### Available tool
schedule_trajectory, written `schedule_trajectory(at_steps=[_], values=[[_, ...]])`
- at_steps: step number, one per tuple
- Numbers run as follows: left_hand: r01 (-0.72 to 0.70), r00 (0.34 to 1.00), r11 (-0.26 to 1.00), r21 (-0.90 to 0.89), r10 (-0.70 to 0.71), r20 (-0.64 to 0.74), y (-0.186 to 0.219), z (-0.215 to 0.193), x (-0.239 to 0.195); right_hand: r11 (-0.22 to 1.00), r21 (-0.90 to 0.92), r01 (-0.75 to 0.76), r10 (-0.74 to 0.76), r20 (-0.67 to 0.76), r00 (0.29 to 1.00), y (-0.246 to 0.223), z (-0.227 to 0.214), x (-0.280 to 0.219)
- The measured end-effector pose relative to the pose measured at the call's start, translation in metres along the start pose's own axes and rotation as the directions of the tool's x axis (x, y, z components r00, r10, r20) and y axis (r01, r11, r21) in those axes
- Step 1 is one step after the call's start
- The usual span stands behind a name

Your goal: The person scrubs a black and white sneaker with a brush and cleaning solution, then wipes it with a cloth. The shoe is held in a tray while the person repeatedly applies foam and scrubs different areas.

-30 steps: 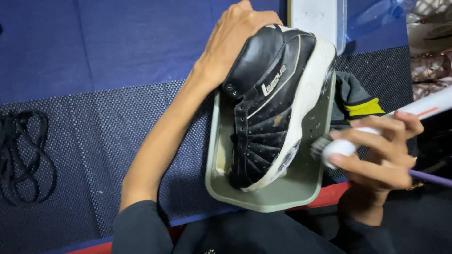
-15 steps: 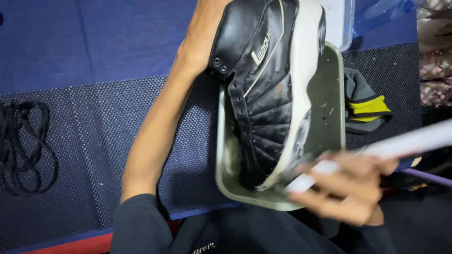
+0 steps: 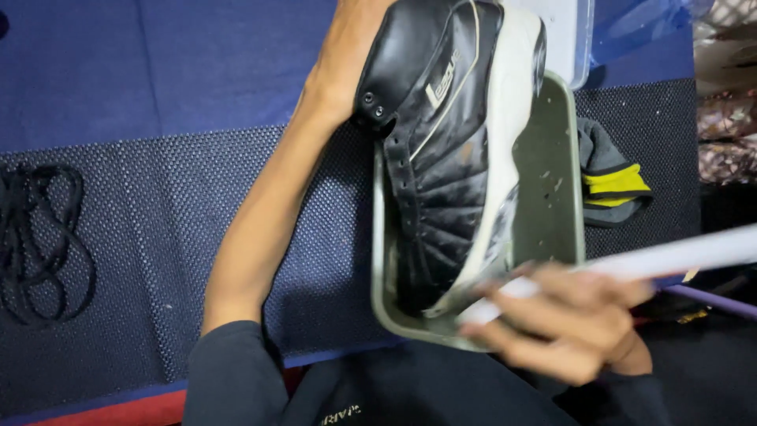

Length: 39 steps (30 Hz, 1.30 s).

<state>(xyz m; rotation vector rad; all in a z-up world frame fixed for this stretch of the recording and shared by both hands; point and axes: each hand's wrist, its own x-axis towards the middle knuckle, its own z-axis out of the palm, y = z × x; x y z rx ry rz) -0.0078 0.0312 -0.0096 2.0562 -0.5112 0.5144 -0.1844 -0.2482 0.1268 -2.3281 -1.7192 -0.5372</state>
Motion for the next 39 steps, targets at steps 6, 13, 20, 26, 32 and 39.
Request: schedule_trajectory(at_steps=[6,13,20,26,32,39], values=[[-0.03,0.999,1.0,-0.005,0.029,-0.019,0.011,-0.001,-0.005,0.977,0.122,-0.175,0.198,-0.213,0.957,0.019,0.029,-0.055],[0.122,0.976,0.975,0.184,-0.152,0.154,0.069,0.034,-0.003,0.844,0.529,-0.085,0.507,-0.739,0.443,0.046,0.092,-0.165],[0.071,0.967,0.933,0.352,-0.151,0.205,0.056,0.041,-0.006,0.794,0.6,-0.096,0.601,-0.75,0.276,0.048,0.109,-0.146],[-0.043,0.993,0.842,0.538,-0.026,0.119,0.035,0.049,-0.022,0.909,0.415,-0.022,0.245,-0.491,0.836,0.06,0.072,-0.153],[-0.086,0.994,0.59,0.803,-0.008,0.113,0.041,0.037,-0.031,0.897,0.44,-0.045,0.257,-0.436,0.863,0.037,0.048,-0.12],[-0.158,0.987,0.693,0.704,0.092,0.131,0.048,0.03,-0.025,0.881,0.397,-0.259,0.421,-0.406,0.811,0.005,0.03,-0.107]])
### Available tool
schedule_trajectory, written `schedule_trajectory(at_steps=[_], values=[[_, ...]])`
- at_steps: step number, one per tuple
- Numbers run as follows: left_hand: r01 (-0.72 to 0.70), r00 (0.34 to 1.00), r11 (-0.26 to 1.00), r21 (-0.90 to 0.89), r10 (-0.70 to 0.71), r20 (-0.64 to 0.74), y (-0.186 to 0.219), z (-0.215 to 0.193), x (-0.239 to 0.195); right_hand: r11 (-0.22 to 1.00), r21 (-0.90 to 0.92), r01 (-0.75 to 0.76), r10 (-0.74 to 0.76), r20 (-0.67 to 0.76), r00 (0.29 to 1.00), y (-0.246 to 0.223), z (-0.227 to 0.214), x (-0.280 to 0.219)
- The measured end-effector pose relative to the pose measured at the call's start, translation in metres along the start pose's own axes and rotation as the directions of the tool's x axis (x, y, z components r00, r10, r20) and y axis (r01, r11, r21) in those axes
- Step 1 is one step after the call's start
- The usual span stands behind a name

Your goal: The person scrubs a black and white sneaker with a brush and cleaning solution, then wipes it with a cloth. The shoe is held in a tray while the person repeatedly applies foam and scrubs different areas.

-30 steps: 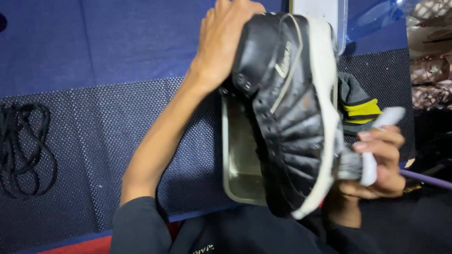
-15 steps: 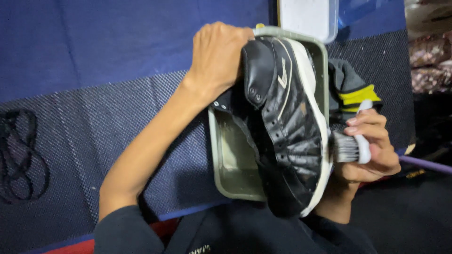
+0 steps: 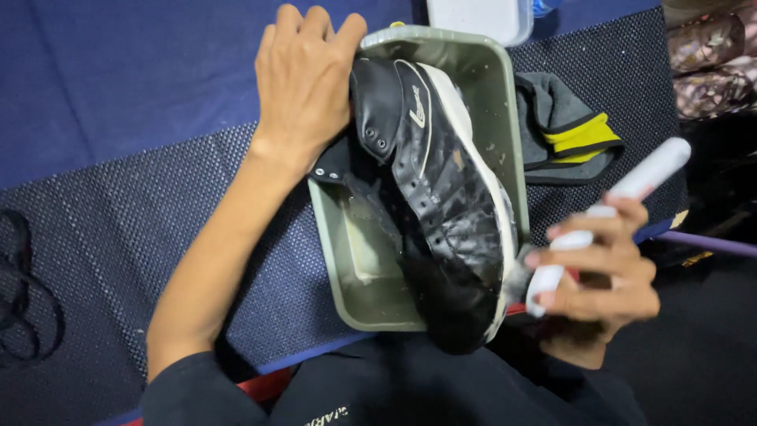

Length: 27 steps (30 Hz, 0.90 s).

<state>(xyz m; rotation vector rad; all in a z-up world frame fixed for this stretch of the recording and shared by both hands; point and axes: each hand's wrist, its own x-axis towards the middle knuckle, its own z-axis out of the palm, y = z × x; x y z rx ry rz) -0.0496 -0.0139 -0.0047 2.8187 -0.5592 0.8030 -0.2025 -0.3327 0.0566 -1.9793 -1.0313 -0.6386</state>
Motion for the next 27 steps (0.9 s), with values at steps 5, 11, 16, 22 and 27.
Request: schedule_trajectory(at_steps=[5,11,16,22,27], values=[[0.082,0.995,0.993,-0.088,-0.076,0.069,0.002,0.0,-0.002,0.989,0.004,0.151,-0.151,0.03,0.988,-0.018,0.012,0.011],[0.215,0.972,0.959,-0.182,-0.192,0.135,0.004,-0.005,0.006,0.999,0.034,-0.013,0.01,0.084,0.996,-0.01,-0.001,-0.02],[0.303,0.929,0.937,-0.177,-0.249,0.272,0.003,-0.001,0.009,0.934,-0.345,-0.089,-0.001,-0.252,0.968,-0.001,0.041,0.016],[0.43,0.75,0.891,-0.146,-0.262,0.608,0.002,-0.005,0.019,0.995,-0.097,0.022,-0.013,0.089,0.996,0.013,0.003,0.024],[0.352,0.831,0.87,-0.346,-0.12,0.543,-0.012,0.003,0.012,0.994,-0.046,0.1,-0.1,-0.005,0.995,-0.003,0.021,0.032]])
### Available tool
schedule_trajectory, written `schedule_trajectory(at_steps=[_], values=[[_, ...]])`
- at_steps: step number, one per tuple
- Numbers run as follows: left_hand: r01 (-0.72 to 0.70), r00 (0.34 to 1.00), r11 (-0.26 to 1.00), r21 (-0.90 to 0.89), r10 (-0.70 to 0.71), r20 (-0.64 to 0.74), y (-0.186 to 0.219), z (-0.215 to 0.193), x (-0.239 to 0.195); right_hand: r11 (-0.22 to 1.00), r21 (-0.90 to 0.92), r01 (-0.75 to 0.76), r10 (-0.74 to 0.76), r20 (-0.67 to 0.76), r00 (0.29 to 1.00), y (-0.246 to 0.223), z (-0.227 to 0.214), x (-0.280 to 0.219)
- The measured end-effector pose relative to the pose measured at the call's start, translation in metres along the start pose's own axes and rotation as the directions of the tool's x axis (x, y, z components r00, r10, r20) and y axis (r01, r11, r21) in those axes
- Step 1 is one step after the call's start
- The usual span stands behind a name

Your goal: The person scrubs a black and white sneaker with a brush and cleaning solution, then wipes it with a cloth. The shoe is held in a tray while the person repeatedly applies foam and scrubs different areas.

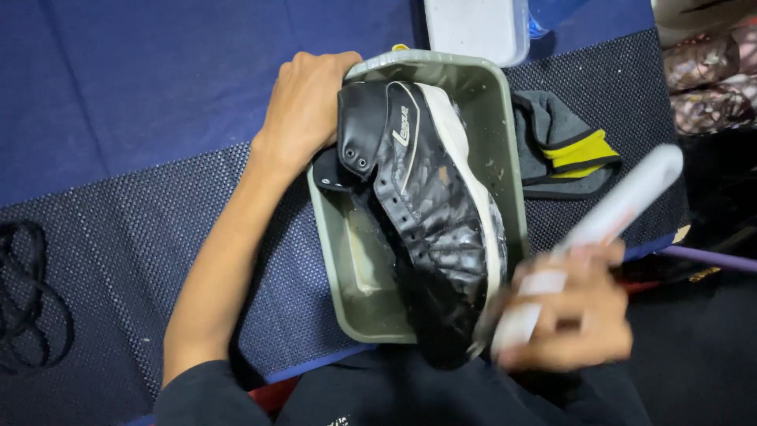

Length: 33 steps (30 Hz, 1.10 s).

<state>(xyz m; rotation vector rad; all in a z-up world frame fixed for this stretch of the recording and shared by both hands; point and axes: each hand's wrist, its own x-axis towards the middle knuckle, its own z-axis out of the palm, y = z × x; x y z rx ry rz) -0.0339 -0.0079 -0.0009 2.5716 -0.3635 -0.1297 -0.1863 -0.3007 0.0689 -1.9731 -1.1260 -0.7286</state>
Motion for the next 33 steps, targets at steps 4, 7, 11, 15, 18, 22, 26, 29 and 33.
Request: schedule_trajectory(at_steps=[4,7,11,15,18,22,26,29,33], values=[[-0.168,0.986,0.985,-0.049,0.169,0.017,-0.001,-0.009,0.003,0.913,-0.296,-0.279,0.282,-0.036,0.959,-0.001,0.008,-0.013],[-0.262,0.965,0.963,-0.057,0.263,0.016,-0.007,-0.013,0.01,0.968,0.249,-0.011,0.008,0.011,1.0,-0.003,0.004,0.0],[-0.208,0.973,0.972,-0.108,0.217,0.074,-0.004,-0.023,0.017,0.981,0.192,-0.01,-0.012,0.117,0.993,0.027,0.004,0.003],[-0.154,0.97,0.983,-0.101,0.17,0.174,-0.009,-0.05,0.022,0.94,-0.002,-0.342,0.331,0.261,0.907,0.002,0.013,-0.037],[-0.09,0.976,0.993,-0.077,0.103,0.19,-0.026,-0.055,0.027,0.86,-0.214,-0.463,0.51,0.384,0.77,0.013,0.018,-0.036],[-0.081,0.983,0.991,-0.103,0.096,0.156,-0.034,-0.055,0.023,0.997,-0.072,-0.025,0.041,0.224,0.974,-0.002,0.038,0.003],[-0.166,0.981,0.986,-0.034,0.168,0.096,-0.041,-0.041,0.032,0.98,0.193,-0.054,0.026,0.146,0.989,0.019,0.046,0.032],[-0.154,0.985,0.988,0.012,0.153,0.078,-0.035,-0.037,0.027,0.999,0.051,0.0,-0.012,0.243,0.97,-0.015,0.039,0.026],[-0.096,0.994,0.995,0.006,0.095,0.061,-0.033,-0.036,0.025,0.984,-0.149,-0.098,0.141,0.311,0.94,-0.001,0.028,-0.012]])
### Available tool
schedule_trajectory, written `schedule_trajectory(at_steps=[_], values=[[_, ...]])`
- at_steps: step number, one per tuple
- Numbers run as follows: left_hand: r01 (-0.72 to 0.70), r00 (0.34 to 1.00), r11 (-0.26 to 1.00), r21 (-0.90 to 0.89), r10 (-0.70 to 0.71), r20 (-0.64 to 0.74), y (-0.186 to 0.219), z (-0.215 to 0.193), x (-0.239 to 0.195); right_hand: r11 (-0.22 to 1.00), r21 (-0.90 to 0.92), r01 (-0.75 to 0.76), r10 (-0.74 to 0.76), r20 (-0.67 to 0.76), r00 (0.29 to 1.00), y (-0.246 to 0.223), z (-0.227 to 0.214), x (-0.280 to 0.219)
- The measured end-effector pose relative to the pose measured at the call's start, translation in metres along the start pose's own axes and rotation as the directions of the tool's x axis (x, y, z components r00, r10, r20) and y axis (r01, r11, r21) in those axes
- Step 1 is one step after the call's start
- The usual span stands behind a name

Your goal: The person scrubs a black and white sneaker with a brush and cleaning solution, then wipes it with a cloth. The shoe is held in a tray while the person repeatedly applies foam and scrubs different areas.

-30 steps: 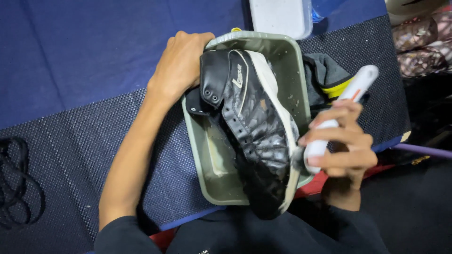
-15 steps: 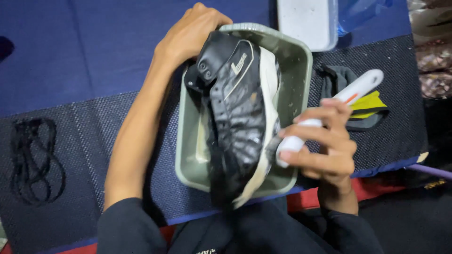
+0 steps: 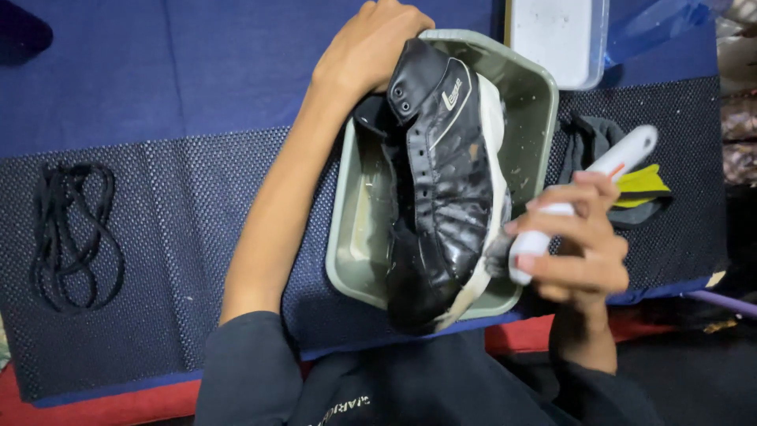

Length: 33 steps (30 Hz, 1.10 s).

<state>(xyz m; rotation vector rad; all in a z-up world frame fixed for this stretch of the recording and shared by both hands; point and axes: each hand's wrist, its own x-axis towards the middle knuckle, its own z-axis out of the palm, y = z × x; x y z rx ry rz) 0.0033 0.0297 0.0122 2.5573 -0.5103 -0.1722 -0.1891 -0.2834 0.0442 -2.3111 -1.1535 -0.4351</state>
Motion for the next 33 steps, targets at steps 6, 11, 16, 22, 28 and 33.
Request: schedule_trajectory(at_steps=[6,11,16,22,28,33], values=[[-0.1,0.992,0.995,-0.028,0.098,-0.076,-0.013,0.014,0.004,0.986,0.054,0.159,-0.155,-0.077,0.985,-0.043,-0.006,0.042],[-0.056,0.998,0.997,-0.048,0.054,-0.023,-0.01,0.014,0.001,0.988,-0.088,0.126,-0.128,-0.01,0.992,-0.072,0.008,0.014],[-0.052,0.998,0.998,-0.026,0.051,-0.025,-0.015,0.016,0.006,0.981,-0.152,0.118,-0.178,-0.487,0.855,-0.068,0.031,0.028],[-0.096,0.992,0.995,-0.007,0.096,-0.077,-0.021,0.025,0.008,0.961,-0.187,0.204,-0.264,-0.397,0.879,-0.052,0.015,0.036],[-0.071,0.994,0.997,0.001,0.071,-0.078,-0.014,0.016,0.002,0.926,-0.076,-0.369,0.265,-0.564,0.782,-0.092,0.037,0.011],[-0.093,0.989,0.995,-0.019,0.091,-0.113,-0.011,0.013,0.004,0.926,-0.019,-0.376,0.316,-0.504,0.804,-0.083,0.032,0.016]])
